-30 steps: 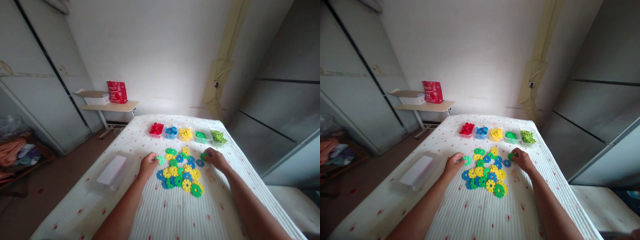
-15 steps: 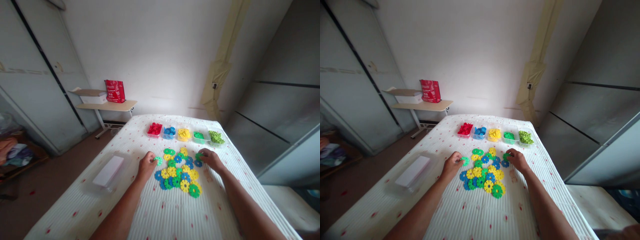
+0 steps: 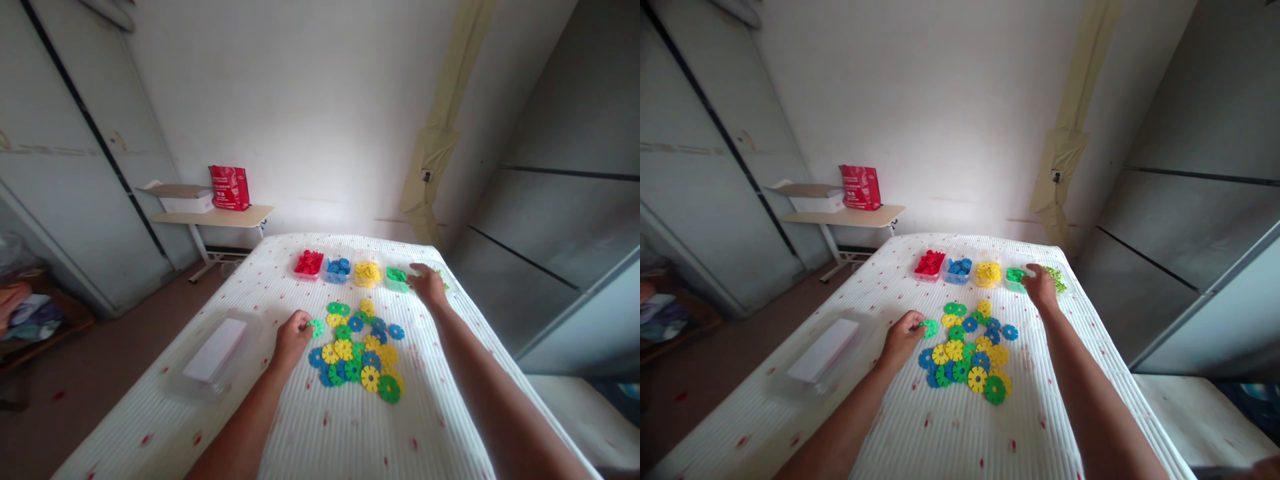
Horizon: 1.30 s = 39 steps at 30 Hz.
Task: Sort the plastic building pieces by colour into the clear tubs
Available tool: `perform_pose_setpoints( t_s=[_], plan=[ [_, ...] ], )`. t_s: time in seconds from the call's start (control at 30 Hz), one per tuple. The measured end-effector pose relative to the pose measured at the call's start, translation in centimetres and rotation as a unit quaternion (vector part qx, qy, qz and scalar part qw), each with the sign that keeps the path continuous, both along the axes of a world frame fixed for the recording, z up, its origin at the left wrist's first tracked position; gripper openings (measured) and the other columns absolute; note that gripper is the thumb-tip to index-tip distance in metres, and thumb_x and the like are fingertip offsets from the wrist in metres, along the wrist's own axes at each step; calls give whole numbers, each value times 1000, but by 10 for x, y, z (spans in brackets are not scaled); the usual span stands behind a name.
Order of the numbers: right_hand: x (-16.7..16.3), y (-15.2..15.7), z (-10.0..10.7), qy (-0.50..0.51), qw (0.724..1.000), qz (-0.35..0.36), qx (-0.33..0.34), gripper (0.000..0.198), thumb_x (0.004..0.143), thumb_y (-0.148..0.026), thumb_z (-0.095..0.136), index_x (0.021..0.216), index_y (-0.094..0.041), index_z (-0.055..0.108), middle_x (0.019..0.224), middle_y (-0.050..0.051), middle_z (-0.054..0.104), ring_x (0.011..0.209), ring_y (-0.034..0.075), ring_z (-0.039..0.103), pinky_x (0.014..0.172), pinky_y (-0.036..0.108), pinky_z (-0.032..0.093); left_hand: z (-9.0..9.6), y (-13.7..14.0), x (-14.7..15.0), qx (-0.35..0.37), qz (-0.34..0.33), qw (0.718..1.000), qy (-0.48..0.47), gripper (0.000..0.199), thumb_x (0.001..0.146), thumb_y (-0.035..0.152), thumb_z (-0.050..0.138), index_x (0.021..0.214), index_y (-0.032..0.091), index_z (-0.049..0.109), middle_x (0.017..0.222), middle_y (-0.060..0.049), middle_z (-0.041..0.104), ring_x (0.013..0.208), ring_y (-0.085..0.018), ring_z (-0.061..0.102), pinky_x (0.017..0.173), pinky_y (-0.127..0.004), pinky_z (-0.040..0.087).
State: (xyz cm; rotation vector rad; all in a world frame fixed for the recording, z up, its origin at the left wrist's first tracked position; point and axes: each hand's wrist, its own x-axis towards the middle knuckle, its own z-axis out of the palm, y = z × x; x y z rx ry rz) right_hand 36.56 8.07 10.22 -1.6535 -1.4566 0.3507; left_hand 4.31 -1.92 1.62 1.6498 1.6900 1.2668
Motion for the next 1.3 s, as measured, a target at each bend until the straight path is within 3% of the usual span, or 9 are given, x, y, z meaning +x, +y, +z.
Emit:
perform_pose_setpoints(
  t_s=[0.13,0.23,0.4,0.53,0.63,0.77,1.03,1.17,1.3],
  plan=[
    [-21,-28,-22,39,995,82,-30,23,69,-23,50,84,-14,64,66,4,66,52,14,61,52,24,46,-1,0,1,-7,-6,1000,-11,7,64,21,56,71,20,55,64,5,58,63,-11,56,61,-20,41],
    [-50,-50,-32,9,984,175,-36,21,71,-27,50,80,-16,65,66,3,66,52,14,60,53,24,46,-2,-1,2,2,-5,1000,-5,5,63,21,56,65,19,51,58,6,53,58,-9,52,57,-18,39],
    [-103,-71,-34,-91,939,331,10,22,75,-20,48,85,-20,68,82,4,69,72,15,61,67,25,46,-3,-2,3,9,-27,1000,1,5,65,22,55,63,18,55,60,3,56,60,-11,53,58,-19,41],
    [-131,-78,-34,-154,910,386,-9,26,74,-14,51,94,-20,67,90,4,68,72,14,60,66,24,44,-3,-3,2,16,-50,999,-10,9,68,22,52,68,18,59,68,1,61,68,-13,57,65,-22,44],
    [-140,-80,-35,-173,904,390,-29,25,75,-17,53,97,-19,67,90,5,68,73,15,61,65,23,43,-1,-4,3,27,-71,997,-19,11,70,20,49,72,18,60,73,0,63,73,-14,59,71,-23,45],
    [-145,-83,-35,-169,916,361,-49,26,76,-21,55,99,-18,65,88,5,68,75,16,61,66,23,43,2,-6,6,38,-78,995,-49,7,69,19,51,75,18,55,71,1,60,72,-12,58,69,-22,44],
    [-147,-90,-37,-140,922,356,-58,10,70,-13,55,73,-18,63,65,-2,61,59,10,52,53,19,35,7,-10,11,-12,-105,990,-94,12,68,23,58,75,19,50,71,1,61,73,-14,62,65,-21,46],
    [-127,-81,-31,-86,921,369,-88,8,67,-14,56,71,-18,62,62,-4,58,56,9,49,50,18,34,8,-11,10,-2,-112,989,-99,18,68,22,59,84,19,53,83,-3,67,84,-16,63,74,-25,47],
    [-85,-59,-10,-93,962,255,-41,6,68,-19,54,67,-18,60,59,-3,57,55,10,48,51,20,34,7,-7,6,30,-54,995,-75,20,68,21,56,88,19,58,83,-3,68,83,-16,62,79,-28,45]
  ],
)
